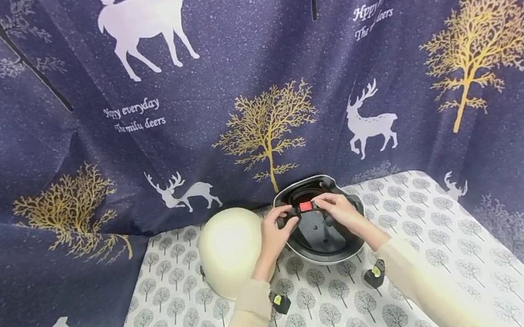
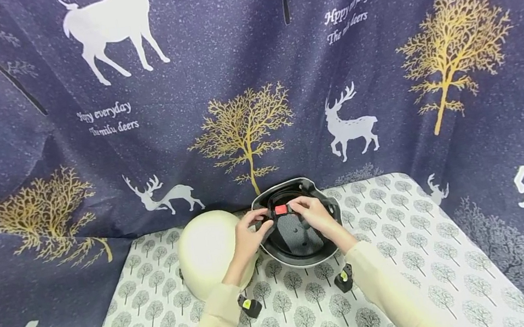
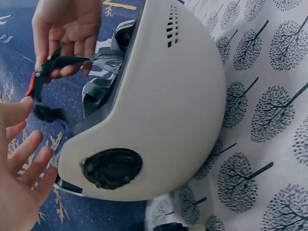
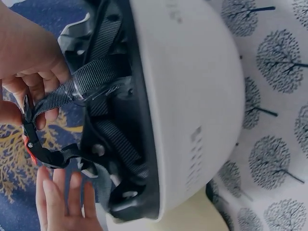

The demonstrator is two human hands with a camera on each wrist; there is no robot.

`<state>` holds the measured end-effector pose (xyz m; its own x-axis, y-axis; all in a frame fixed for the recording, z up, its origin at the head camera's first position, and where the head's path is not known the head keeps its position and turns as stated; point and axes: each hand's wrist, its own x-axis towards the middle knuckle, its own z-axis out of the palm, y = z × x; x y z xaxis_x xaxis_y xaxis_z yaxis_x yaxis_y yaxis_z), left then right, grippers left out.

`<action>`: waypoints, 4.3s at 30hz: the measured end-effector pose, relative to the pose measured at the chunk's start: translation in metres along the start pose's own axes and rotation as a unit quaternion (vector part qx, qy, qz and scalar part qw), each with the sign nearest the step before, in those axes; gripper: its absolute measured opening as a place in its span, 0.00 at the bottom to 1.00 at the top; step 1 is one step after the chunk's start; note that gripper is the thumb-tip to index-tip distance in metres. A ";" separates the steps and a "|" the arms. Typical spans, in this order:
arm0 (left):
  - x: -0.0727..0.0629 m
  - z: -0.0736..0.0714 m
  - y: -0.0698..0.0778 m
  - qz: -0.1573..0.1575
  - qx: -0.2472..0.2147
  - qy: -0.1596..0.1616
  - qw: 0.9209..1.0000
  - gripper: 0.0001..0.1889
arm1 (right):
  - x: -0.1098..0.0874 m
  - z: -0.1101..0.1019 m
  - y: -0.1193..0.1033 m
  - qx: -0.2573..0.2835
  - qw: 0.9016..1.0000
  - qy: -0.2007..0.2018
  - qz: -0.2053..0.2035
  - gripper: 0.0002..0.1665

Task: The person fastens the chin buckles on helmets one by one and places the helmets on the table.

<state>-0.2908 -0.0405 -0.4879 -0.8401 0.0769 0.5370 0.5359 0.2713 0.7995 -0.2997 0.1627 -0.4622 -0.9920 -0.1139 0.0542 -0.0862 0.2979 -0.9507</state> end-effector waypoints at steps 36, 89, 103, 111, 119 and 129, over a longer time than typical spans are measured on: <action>-0.030 -0.010 -0.016 -0.108 0.021 -0.056 0.992 0.21 | -0.003 -0.043 0.024 -0.074 0.991 0.090 -0.058 0.17; -0.032 -0.022 0.003 -0.173 -0.042 -0.054 0.983 0.28 | -0.020 -0.067 0.074 -0.005 0.998 0.052 0.044 0.30; -0.021 -0.030 -0.021 -0.124 -0.007 -0.026 0.992 0.28 | -0.021 -0.046 0.084 0.029 0.996 0.025 0.084 0.33; -0.020 -0.020 -0.011 -0.132 0.012 -0.042 0.990 0.31 | -0.029 -0.055 0.081 -0.009 0.997 0.019 0.068 0.32; -0.010 -0.010 -0.003 -0.104 0.019 -0.026 0.994 0.31 | -0.036 -0.061 0.061 -0.030 0.999 0.011 0.041 0.32; -0.001 0.001 0.005 -0.116 0.004 -0.031 0.993 0.32 | -0.060 -0.049 0.041 -0.043 0.996 -0.072 0.030 0.30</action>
<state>-0.2868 -0.0384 -0.4848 -0.9443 0.0701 0.3215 0.3274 0.2970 0.8970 -0.2480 0.2284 -0.4899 -0.9724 -0.2273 -0.0517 -0.0418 0.3881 -0.9207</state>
